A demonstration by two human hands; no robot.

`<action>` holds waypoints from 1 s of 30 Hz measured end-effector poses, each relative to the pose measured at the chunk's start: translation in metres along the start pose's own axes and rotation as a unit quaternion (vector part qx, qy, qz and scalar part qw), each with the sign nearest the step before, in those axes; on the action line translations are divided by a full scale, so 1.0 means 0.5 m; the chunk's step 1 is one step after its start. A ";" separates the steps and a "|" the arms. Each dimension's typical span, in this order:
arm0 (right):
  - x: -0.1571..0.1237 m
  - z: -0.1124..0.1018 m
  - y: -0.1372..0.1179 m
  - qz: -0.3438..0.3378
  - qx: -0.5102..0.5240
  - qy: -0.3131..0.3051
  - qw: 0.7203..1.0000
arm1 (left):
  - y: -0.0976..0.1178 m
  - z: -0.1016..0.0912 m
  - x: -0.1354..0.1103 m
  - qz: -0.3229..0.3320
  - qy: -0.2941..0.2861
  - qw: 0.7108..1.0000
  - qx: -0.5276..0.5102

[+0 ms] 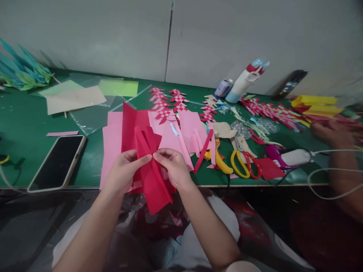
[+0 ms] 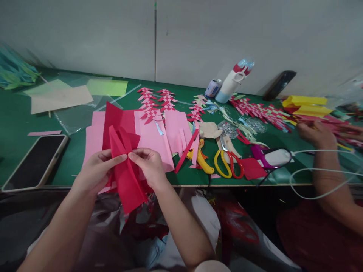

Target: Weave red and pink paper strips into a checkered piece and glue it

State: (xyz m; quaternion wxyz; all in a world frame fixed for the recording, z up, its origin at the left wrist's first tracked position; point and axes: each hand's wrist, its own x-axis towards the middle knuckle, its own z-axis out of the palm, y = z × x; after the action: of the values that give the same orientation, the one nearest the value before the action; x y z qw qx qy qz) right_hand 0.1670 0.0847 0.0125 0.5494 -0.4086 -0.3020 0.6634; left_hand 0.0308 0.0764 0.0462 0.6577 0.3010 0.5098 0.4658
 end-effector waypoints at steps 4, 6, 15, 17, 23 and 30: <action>-0.002 0.004 0.001 -0.018 0.003 0.003 1.000 | 0.004 0.005 -0.003 -0.006 -0.003 1.000 -0.021; -0.003 0.005 0.001 -0.026 0.011 0.006 1.000 | 0.005 0.006 -0.004 -0.022 0.006 1.000 -0.016; 0.001 -0.009 -0.011 0.035 -0.032 -0.039 0.998 | 0.005 -0.004 0.003 -0.005 0.024 1.000 0.006; 0.001 -0.010 -0.014 0.032 -0.035 -0.034 0.998 | 0.006 -0.006 0.003 -0.007 0.010 1.000 0.020; 0.002 -0.009 -0.011 0.020 -0.040 -0.023 0.999 | 0.003 -0.008 0.001 -0.008 -0.006 0.999 0.039; 0.001 -0.002 -0.002 -0.003 -0.031 -0.012 0.999 | -0.001 -0.004 0.003 -0.001 -0.006 1.000 0.014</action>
State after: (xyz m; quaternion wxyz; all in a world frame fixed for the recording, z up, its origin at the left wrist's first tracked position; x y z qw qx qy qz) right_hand 0.1686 0.0854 0.0129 0.5349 -0.4166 -0.3297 0.6570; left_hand 0.0293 0.0773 0.0449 0.6570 0.3127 0.5123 0.4562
